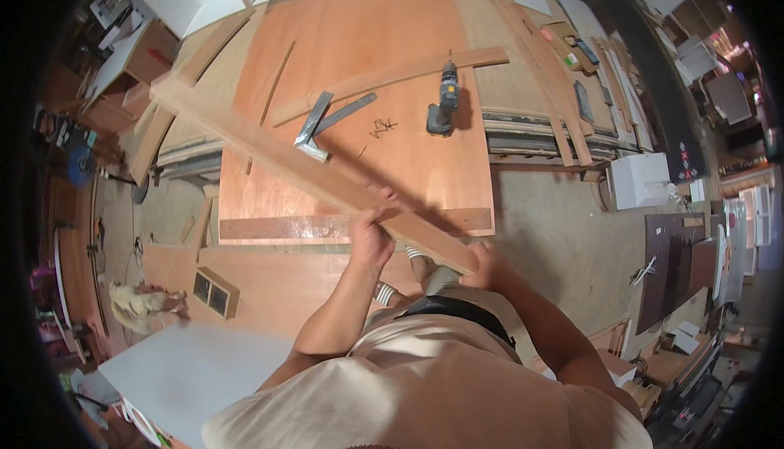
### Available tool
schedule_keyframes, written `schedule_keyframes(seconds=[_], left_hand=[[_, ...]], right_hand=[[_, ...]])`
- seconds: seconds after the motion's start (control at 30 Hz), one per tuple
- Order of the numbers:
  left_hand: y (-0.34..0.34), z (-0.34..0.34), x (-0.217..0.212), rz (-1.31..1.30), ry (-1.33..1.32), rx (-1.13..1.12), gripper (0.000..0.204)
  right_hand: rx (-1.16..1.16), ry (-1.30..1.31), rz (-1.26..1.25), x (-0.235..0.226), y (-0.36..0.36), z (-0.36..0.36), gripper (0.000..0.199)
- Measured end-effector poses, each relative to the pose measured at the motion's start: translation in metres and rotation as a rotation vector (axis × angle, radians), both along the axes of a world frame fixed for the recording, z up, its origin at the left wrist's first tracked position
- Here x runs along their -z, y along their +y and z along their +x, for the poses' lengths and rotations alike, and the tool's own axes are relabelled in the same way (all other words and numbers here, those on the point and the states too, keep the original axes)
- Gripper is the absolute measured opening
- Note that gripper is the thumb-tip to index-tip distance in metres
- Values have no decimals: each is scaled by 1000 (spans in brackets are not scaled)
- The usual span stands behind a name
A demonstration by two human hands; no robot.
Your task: The person uses a cordless drill to fasten screws into wooden boards and strips on a workbench, aligning pieces and securing them together. They repeatedly position wood, insert screws, and drive them in, assembling a larger wooden structure.
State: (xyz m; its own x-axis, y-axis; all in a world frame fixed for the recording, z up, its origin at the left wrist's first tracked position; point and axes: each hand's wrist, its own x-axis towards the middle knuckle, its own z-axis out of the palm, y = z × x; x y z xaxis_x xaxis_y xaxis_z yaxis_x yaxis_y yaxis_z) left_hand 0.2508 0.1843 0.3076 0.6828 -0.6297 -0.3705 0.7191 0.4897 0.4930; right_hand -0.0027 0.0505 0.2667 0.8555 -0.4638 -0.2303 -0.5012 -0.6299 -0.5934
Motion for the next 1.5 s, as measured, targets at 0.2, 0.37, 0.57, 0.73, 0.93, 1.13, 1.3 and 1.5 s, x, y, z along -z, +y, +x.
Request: schedule_keyframes(seconds=[0.2,0.37,0.57,0.73,0.93,1.13,1.3,1.5], left_hand=[[-116,-24,-80,30,-506,248,51],[-108,-33,-30,119,-658,638,24],[-56,-63,124,669,-503,436,24],[-47,-123,157,855,-144,144,14],[-60,-205,171,1081,-100,9,7],[-105,-194,137,1198,-226,-58,12],[-117,-177,124,1240,-323,147,30],[-164,-132,122,1129,-495,125,29]], right_hand=[[479,-279,-29,-17,-28,-56,56],[711,-175,-341,4,-142,-94,50],[808,96,-545,35,-331,-57,64],[863,272,-539,96,-487,-26,66],[771,438,-450,112,-562,16,62],[754,507,-478,156,-592,18,71],[788,494,-357,134,-571,24,69],[473,-432,-27,202,-548,41,32]])
